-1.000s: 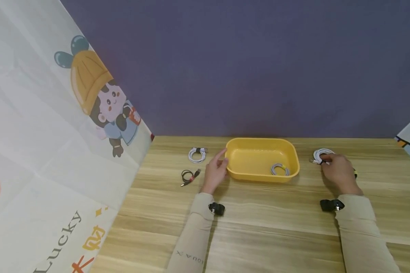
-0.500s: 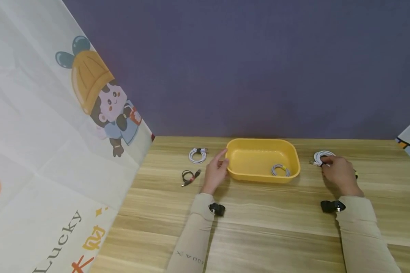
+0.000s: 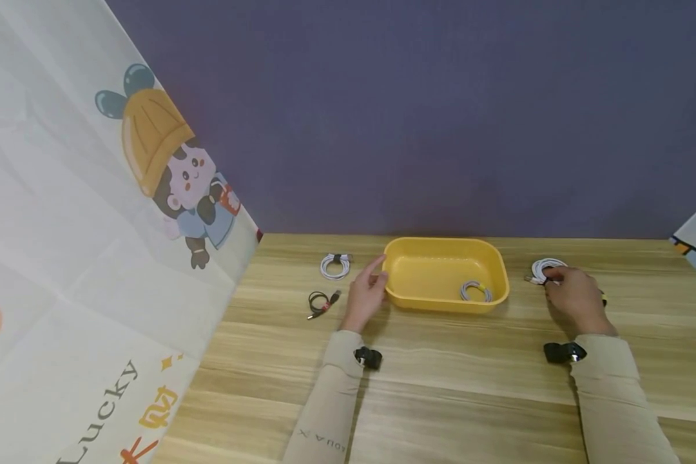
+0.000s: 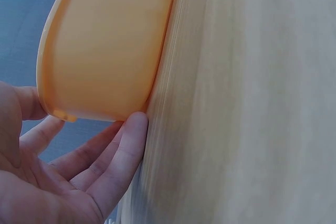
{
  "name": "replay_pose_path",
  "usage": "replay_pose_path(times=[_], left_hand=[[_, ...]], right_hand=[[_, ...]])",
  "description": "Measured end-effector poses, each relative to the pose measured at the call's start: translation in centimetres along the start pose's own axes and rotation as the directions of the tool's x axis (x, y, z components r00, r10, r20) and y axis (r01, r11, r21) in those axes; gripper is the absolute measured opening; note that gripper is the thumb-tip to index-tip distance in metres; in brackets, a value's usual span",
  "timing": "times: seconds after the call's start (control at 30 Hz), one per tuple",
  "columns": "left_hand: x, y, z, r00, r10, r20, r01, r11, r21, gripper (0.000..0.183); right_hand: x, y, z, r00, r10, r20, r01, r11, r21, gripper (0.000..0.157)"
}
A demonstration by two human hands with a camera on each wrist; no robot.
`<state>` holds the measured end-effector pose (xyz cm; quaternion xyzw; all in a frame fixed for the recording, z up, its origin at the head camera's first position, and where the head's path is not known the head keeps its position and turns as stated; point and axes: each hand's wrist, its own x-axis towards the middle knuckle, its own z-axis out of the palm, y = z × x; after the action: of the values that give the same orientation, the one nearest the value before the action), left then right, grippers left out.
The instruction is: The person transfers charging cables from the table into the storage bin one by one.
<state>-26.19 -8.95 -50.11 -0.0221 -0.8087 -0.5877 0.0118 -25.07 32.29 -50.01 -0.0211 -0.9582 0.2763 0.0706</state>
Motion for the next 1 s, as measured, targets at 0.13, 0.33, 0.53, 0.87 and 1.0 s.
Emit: replay_pose_path(times=[0.13, 0.33, 0.53, 0.87, 1.0], left_hand=[[0.0, 0.1, 0.0, 1.0, 0.001, -0.003, -0.001, 1.0, 0.0, 0.044], [0.1, 0.0, 0.0, 1.0, 0.0, -0.006, 0.0, 1.0, 0.005, 0.043], [0.2, 0.0, -0.1, 1.0, -0.003, -0.01, 0.003, 1.0, 0.001, 0.043], [-0.1, 0.0, -0.1, 1.0, -0.012, -0.008, 0.012, 1.0, -0.006, 0.044], [-0.1, 0.1, 0.0, 1.0, -0.012, -0.007, 0.012, 1.0, -0.013, 0.043]], right_hand=[[0.0, -0.1, -0.1, 1.0, 0.009, 0.007, -0.009, 1.0, -0.002, 0.036], [0.2, -0.3, -0.1, 1.0, 0.011, 0.003, -0.011, 1.0, -0.012, 0.036], [0.2, -0.9, -0.2, 1.0, 0.026, 0.017, -0.026, 1.0, -0.008, 0.037], [0.2, -1.3, 0.0, 0.999, 0.046, -0.001, -0.046, 0.999, 0.002, 0.036], [0.1, -1.5, -0.1, 0.998, 0.055, -0.005, -0.055, 0.998, 0.005, 0.036]])
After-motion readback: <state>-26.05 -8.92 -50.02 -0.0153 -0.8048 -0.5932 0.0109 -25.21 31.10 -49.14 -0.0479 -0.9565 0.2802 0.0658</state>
